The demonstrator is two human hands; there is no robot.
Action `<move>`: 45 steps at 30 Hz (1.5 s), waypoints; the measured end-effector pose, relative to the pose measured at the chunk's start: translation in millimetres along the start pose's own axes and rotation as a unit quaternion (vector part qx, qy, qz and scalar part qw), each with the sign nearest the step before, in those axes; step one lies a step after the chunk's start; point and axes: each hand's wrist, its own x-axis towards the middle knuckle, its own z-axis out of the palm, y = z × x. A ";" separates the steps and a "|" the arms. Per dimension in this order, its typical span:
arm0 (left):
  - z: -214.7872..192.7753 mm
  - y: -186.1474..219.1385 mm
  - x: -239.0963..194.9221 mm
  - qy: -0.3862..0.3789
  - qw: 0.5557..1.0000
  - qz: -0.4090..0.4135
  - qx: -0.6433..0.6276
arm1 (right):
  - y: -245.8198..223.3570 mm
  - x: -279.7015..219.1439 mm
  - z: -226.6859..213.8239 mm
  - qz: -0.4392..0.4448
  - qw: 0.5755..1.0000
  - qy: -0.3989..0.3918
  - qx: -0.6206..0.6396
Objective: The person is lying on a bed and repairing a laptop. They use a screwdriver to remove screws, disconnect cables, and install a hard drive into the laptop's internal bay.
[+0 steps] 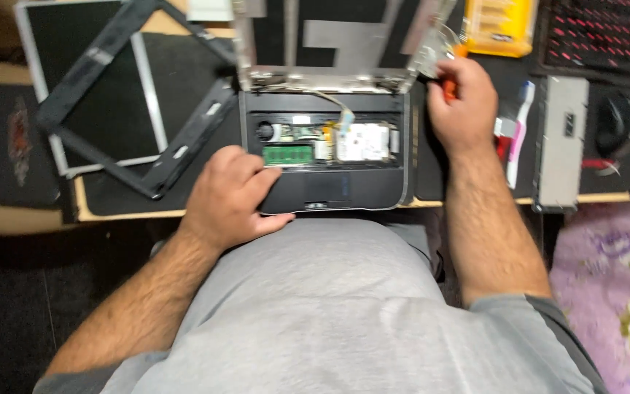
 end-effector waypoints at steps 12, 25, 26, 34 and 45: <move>-15.0 -8.2 6.8 0.058 0.996 -0.013 -0.064 | -1.8 -60.0 -6.2 -0.009 0.999 0.018 -0.039; -95.9 -41.4 5.8 -0.191 0.920 -0.270 0.211 | -21.5 -61.4 -10.5 -0.005 0.999 0.044 -0.009; -95.4 -40.0 6.5 -0.209 0.911 -0.282 0.219 | -21.2 -61.1 -11.2 -0.012 0.999 0.041 -0.007; -114.7 -32.8 21.7 -0.216 0.886 -0.350 0.213 | -24.9 -59.2 -14.2 -0.019 0.999 0.049 0.006; -103.3 -63.8 12.8 -0.183 0.888 -0.334 0.256 | -50.3 -73.7 -42.2 0.018 1.000 0.013 0.018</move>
